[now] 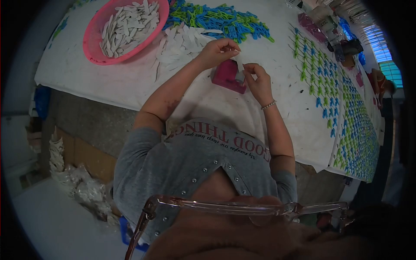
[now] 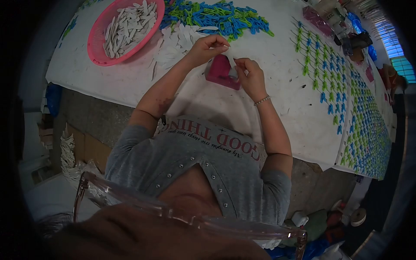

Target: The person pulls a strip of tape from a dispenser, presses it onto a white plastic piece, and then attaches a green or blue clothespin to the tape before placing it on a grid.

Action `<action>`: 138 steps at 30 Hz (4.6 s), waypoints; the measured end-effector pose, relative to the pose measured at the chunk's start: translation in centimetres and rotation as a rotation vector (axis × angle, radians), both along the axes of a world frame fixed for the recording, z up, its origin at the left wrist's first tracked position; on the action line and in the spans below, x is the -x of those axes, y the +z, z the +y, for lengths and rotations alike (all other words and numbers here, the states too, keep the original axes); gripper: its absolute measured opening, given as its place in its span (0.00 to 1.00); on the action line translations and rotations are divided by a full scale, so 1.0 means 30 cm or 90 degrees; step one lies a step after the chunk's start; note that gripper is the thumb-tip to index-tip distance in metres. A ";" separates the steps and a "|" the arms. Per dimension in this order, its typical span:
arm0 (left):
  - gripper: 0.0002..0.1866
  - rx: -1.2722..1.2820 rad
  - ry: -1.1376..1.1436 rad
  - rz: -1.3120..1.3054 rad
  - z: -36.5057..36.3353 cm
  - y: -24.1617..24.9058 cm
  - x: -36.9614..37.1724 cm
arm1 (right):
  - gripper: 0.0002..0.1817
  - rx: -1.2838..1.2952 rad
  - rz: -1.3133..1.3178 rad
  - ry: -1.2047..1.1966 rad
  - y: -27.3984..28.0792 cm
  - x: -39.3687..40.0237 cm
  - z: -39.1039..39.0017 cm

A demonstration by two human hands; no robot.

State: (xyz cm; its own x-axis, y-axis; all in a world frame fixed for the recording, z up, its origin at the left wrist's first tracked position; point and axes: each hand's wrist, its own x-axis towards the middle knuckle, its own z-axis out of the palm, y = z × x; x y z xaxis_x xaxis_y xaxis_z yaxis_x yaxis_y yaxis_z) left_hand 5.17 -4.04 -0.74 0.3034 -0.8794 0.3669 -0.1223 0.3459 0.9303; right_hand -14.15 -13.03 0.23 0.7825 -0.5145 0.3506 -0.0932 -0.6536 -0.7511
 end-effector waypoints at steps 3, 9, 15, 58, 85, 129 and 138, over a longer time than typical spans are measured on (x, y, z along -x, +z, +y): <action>0.06 -0.038 0.017 -0.101 0.020 -0.007 -0.013 | 0.10 0.031 -0.004 0.001 -0.026 -0.007 -0.004; 0.05 -0.040 0.033 -0.153 0.049 -0.021 -0.032 | 0.10 0.078 0.010 0.016 -0.052 0.005 -0.014; 0.05 -0.065 0.008 -0.385 0.063 -0.042 0.014 | 0.11 0.226 0.005 0.050 -0.059 0.069 -0.059; 0.11 -0.104 0.002 -0.277 0.035 -0.068 0.090 | 0.17 0.006 0.093 0.050 -0.040 0.094 -0.073; 0.14 0.042 0.159 -0.096 0.016 -0.081 0.047 | 0.25 0.241 0.219 -0.223 -0.180 -0.291 -0.527; 0.18 -0.001 0.019 0.110 0.028 -0.080 0.050 | 0.08 0.070 0.202 -0.117 -0.147 0.021 -0.315; 0.19 -0.058 -0.084 0.266 0.036 -0.069 0.064 | 0.11 -0.381 -0.154 -0.095 0.100 0.085 -0.071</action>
State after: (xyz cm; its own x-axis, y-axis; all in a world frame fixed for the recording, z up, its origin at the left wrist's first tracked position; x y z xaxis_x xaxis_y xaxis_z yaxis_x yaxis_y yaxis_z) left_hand 3.26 -2.97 -2.80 0.2917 -0.9438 0.1557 0.3105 0.2473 0.9178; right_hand -16.69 -15.16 3.22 0.6228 -0.7720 0.1272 0.0656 -0.1105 -0.9917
